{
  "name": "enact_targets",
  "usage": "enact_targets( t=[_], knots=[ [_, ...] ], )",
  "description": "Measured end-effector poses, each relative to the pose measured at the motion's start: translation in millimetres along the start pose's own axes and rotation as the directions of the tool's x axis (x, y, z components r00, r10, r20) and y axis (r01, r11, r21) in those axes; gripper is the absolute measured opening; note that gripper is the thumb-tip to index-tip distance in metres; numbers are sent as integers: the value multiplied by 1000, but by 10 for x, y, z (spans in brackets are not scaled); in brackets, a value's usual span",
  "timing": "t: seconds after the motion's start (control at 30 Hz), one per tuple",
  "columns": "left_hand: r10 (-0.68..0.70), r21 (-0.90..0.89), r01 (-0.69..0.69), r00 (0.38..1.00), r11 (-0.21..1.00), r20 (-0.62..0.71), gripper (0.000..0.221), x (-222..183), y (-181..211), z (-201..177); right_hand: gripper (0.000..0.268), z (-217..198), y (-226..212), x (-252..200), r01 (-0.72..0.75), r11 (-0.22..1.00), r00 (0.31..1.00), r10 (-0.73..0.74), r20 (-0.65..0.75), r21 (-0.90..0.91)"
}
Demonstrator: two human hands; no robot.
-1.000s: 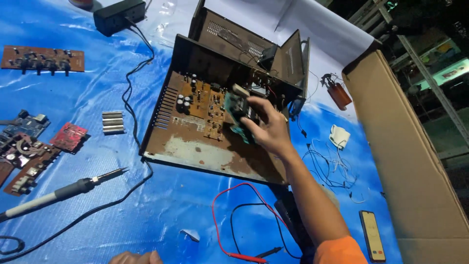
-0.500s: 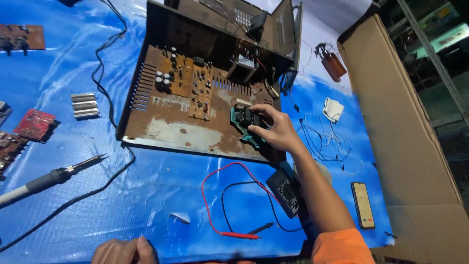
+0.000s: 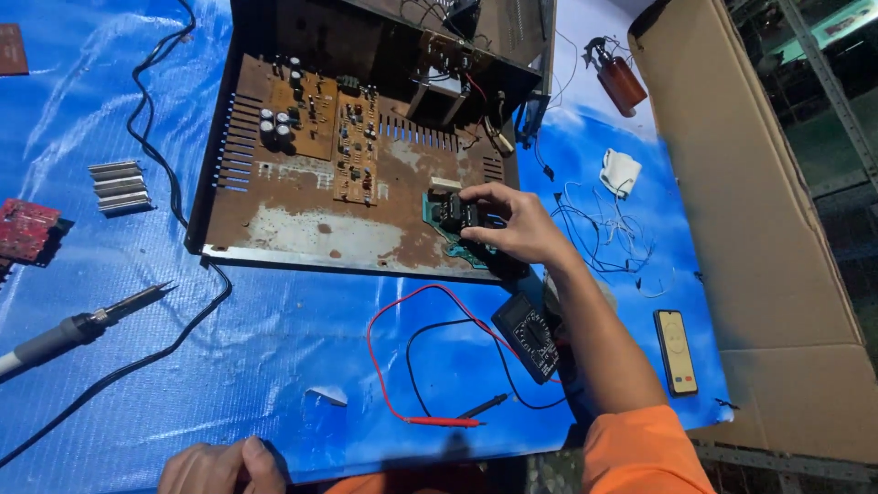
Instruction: Fitting and aligning various circuit boards into an electronic device chassis.
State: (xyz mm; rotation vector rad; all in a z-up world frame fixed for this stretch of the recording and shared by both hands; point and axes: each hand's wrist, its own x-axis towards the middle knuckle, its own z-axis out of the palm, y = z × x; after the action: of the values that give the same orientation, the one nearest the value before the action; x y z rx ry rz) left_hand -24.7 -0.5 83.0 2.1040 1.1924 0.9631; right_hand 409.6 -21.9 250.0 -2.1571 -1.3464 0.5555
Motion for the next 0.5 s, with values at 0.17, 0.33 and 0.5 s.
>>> enact_targets(
  t=[0.17, 0.33, 0.5],
  knots=[
    [-9, 28, 9, 1000, 1000, 7, 24, -23, -30, 16, 51, -11, -90, -33, 15, 1000, 1000, -15, -17, -4],
    [-12, 9, 12, 1000, 1000, -7, 25, -50, -105, 59, 49, -3, -92, -58, 37, 999, 999, -38, -36, -25],
    [29, 10, -29, 999, 1000, -21, 23, -45, -85, 30, 51, -1, -82, -77, 36, 999, 999, -36, -20, -37]
  ],
)
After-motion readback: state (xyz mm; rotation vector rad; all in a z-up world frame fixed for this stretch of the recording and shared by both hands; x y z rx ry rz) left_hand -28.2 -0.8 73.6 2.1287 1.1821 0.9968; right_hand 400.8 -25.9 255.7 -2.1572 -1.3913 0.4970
